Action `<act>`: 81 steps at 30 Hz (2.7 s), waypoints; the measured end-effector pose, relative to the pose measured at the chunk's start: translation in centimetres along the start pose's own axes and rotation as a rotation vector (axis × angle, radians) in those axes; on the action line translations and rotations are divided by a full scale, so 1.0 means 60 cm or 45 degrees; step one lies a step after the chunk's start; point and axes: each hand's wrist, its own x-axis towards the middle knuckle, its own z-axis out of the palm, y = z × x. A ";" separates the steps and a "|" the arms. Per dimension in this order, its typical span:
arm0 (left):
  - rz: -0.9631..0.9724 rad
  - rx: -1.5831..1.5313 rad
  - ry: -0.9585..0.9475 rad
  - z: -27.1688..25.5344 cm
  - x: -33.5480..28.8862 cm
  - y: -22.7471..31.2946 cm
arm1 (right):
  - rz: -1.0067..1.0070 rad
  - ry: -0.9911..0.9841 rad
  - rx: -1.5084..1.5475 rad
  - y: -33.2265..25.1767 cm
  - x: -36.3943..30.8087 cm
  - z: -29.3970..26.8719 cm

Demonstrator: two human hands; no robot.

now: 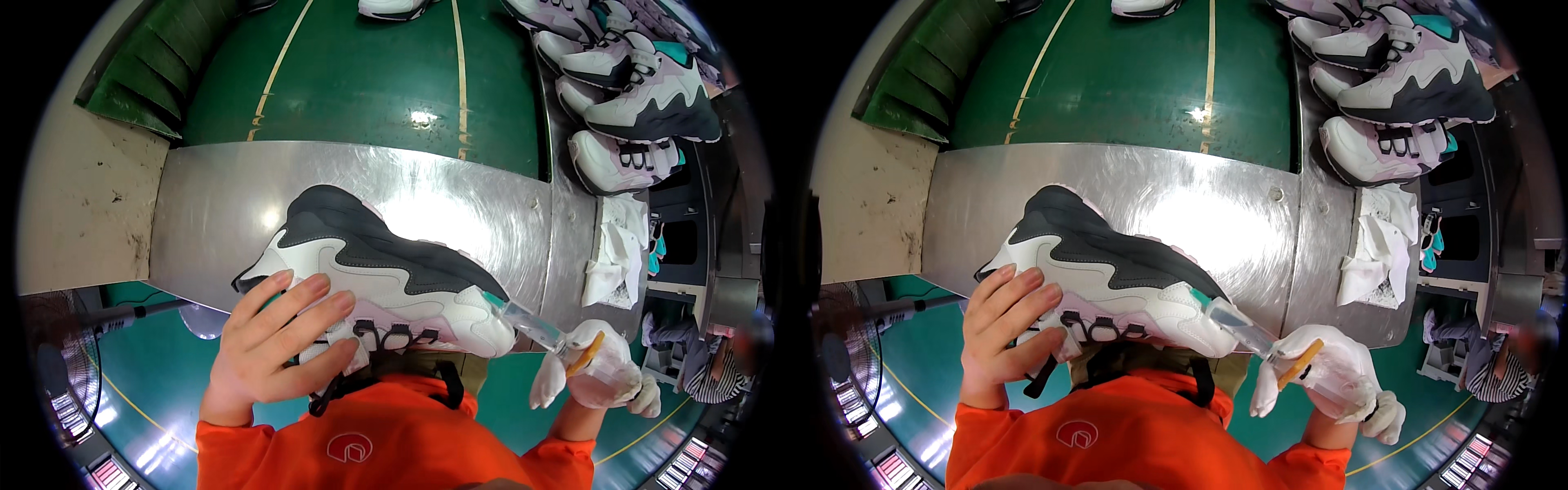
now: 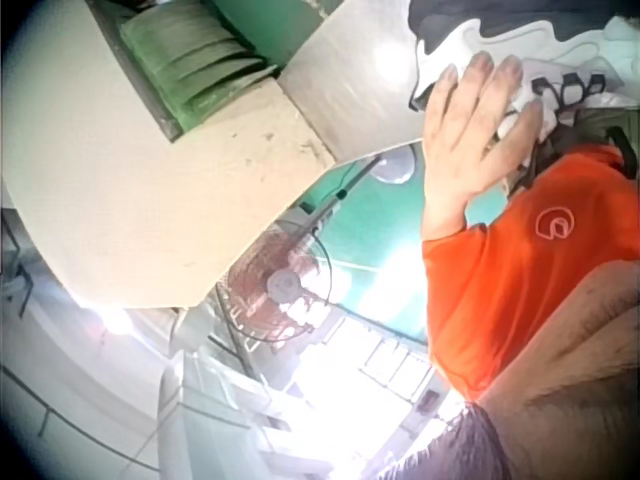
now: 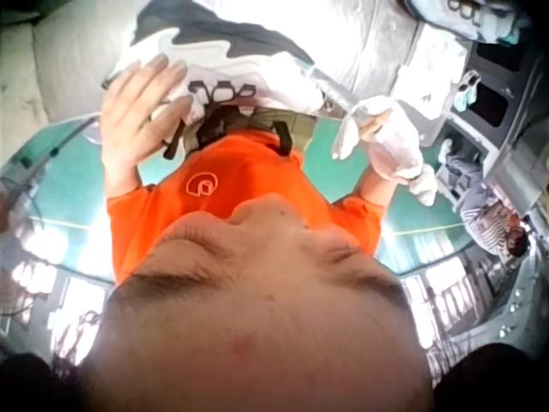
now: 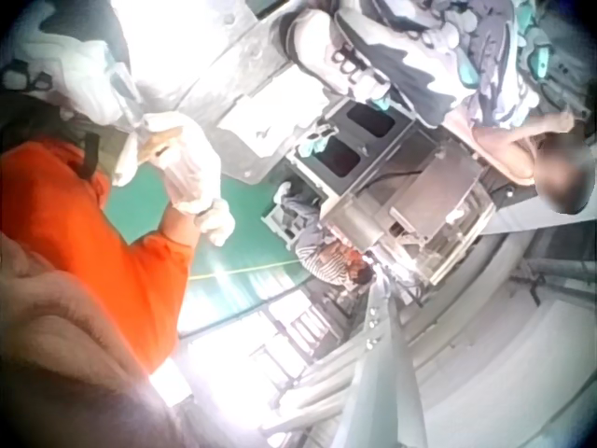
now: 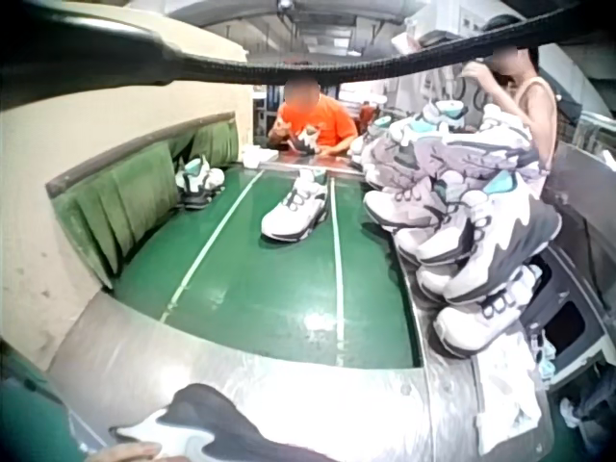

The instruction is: The person applies a liquid substance from a syringe into the seams of white and grey sneakers. They handle each shoe individually, rotating it to access different areas, and place the treated shoes onto a metal table alongside others.

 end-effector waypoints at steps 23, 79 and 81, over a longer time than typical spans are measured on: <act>-0.016 0.052 -0.049 -0.004 -0.003 0.022 | -0.119 0.086 0.071 0.014 -0.035 -0.007; -0.282 -0.062 -0.256 -0.022 0.116 0.046 | -0.256 0.474 0.011 0.151 -0.033 0.077; -0.306 -0.136 -0.281 -0.014 0.132 0.030 | 0.032 0.741 0.349 0.152 -0.028 0.093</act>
